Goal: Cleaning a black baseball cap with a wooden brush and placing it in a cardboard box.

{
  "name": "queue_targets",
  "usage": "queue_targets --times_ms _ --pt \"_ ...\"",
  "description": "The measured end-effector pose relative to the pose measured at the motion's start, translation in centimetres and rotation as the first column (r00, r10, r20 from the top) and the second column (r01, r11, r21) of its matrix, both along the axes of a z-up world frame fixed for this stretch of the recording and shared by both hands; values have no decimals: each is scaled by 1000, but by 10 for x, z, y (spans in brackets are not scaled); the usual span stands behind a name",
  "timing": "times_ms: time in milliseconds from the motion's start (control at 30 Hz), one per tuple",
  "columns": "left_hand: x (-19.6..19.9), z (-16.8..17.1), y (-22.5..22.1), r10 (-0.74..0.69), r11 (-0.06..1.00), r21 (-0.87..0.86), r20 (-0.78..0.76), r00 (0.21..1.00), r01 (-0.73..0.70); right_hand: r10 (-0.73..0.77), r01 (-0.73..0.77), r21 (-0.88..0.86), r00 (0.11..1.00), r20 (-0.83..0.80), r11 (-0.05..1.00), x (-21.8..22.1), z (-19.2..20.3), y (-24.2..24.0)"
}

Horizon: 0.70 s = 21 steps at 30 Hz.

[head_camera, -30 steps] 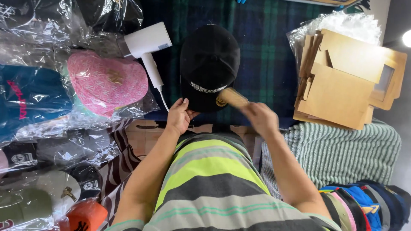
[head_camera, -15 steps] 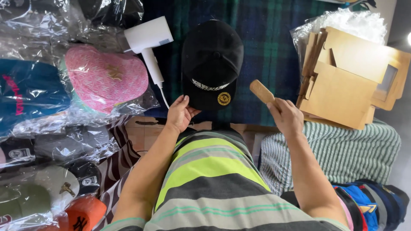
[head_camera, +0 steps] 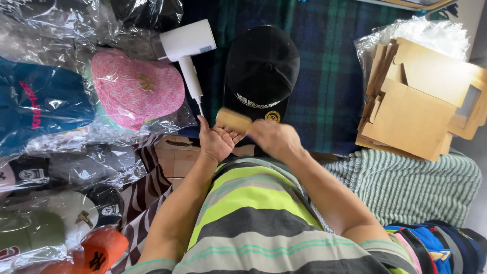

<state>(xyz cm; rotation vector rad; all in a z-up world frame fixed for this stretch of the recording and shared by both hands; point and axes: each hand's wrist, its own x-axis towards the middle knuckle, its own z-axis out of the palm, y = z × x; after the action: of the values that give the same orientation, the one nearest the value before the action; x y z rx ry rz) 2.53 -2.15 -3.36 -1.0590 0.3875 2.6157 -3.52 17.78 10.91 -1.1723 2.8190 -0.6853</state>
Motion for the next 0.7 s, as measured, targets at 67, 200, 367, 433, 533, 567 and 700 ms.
queue_targets --times_ms 67,200,367,433,533,567,700 --pt "-4 42 3 66 994 81 31 997 -68 -76 131 157 946 -316 979 -18 7 2" --pt "4 19 -2 28 1000 4 109 994 -29 228 -162 194 890 -395 967 -5 0 -17" --pt "-6 75 5 61 995 77 87 994 -68 205 -47 325 858 -471 944 -14 4 -33" --pt "-3 68 9 91 993 69 62 994 -95 222 -116 342 931 -290 933 -2 13 -34" --pt "-9 63 12 119 992 47 -30 992 -118 31 -30 73 999 -13 997 -8 -11 0" --pt "-9 62 13 108 994 35 -88 990 -105 -145 167 -175 980 133 970 -11 -26 18" --pt "-14 -18 12 91 981 -175 11 996 -88 -231 233 -60 972 34 971 -16 -17 133"
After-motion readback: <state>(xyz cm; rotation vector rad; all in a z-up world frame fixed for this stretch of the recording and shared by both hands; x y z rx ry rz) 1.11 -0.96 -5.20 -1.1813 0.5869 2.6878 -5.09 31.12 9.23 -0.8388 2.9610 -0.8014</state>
